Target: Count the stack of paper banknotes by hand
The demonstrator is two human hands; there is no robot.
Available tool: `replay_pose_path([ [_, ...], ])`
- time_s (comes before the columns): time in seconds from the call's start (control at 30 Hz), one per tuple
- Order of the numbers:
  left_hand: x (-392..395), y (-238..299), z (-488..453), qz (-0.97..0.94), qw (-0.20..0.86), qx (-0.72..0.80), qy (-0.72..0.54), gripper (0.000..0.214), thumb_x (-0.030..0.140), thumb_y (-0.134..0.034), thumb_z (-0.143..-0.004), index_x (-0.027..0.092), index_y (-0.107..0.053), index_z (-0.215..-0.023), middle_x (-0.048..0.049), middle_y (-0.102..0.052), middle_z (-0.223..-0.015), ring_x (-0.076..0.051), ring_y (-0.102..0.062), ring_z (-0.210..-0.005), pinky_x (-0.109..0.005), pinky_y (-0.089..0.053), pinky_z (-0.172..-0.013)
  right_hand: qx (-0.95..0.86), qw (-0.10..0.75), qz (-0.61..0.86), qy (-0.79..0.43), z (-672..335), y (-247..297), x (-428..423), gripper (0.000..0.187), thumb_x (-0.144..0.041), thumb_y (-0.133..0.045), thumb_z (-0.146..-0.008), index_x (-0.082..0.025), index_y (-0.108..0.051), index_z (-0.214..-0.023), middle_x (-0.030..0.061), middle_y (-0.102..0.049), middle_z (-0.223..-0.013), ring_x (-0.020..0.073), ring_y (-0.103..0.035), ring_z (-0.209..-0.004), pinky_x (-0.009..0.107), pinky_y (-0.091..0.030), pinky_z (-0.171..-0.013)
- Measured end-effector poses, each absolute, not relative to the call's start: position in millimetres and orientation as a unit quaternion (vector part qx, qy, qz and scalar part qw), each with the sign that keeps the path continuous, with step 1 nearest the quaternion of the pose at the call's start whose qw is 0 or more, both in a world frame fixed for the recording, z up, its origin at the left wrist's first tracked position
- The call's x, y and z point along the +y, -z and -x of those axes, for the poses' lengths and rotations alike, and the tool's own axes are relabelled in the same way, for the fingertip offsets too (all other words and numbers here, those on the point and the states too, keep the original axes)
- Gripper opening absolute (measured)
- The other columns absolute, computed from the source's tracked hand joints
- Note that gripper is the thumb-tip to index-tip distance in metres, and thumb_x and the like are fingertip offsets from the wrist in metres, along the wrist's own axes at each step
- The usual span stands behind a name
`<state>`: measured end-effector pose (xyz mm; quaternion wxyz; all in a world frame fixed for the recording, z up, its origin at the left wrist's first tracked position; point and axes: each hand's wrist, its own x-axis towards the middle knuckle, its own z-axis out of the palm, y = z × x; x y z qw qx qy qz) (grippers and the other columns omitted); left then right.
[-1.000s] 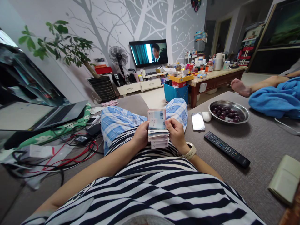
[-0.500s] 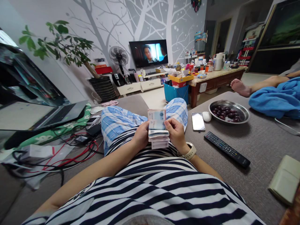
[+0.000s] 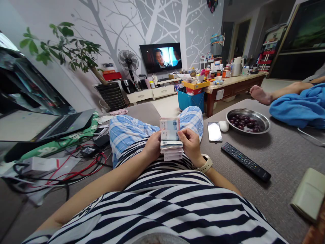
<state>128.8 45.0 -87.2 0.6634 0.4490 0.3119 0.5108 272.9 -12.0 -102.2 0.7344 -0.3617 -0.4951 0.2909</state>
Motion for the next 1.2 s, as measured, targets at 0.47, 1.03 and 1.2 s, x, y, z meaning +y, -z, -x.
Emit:
replay_pose_path([
  [0.47,43,82,-130,-0.450,0.664,0.324,-0.501,0.035,0.047,-0.084,-0.065,0.017,-0.075,-0.080,-0.0078,-0.079,-0.081,-0.033,-0.074,-0.092,-0.045,-0.057,-0.090,-0.521,0.731,0.337,-0.283,-276,112,-8,0.053,-0.063,-0.062,-0.095,-0.022,-0.060,-0.063,-0.0021,-0.048,-0.057,0.0140,-0.040,-0.055,0.030,-0.031,-0.054],
  [1.03,36,78,-128,-0.453,0.668,0.326,-0.493,0.025,0.028,-0.085,-0.058,0.017,-0.064,-0.065,0.0031,-0.060,-0.059,-0.013,-0.053,-0.057,-0.027,-0.041,-0.062,-0.471,0.733,0.392,-0.295,-276,108,-1,0.042,-0.057,-0.074,-0.082,-0.022,-0.057,-0.068,-0.0047,-0.050,-0.061,0.0131,-0.041,-0.058,0.029,-0.034,-0.057],
  [1.2,38,82,-129,-0.445,0.665,0.333,-0.499,0.022,0.029,-0.085,-0.061,0.017,-0.068,-0.068,0.0025,-0.062,-0.058,-0.013,-0.055,-0.056,-0.027,-0.045,-0.062,-0.482,0.722,0.407,-0.283,-277,108,-2,0.039,-0.054,-0.070,-0.086,-0.022,-0.057,-0.067,-0.0044,-0.050,-0.061,0.0138,-0.042,-0.059,0.030,-0.035,-0.059],
])
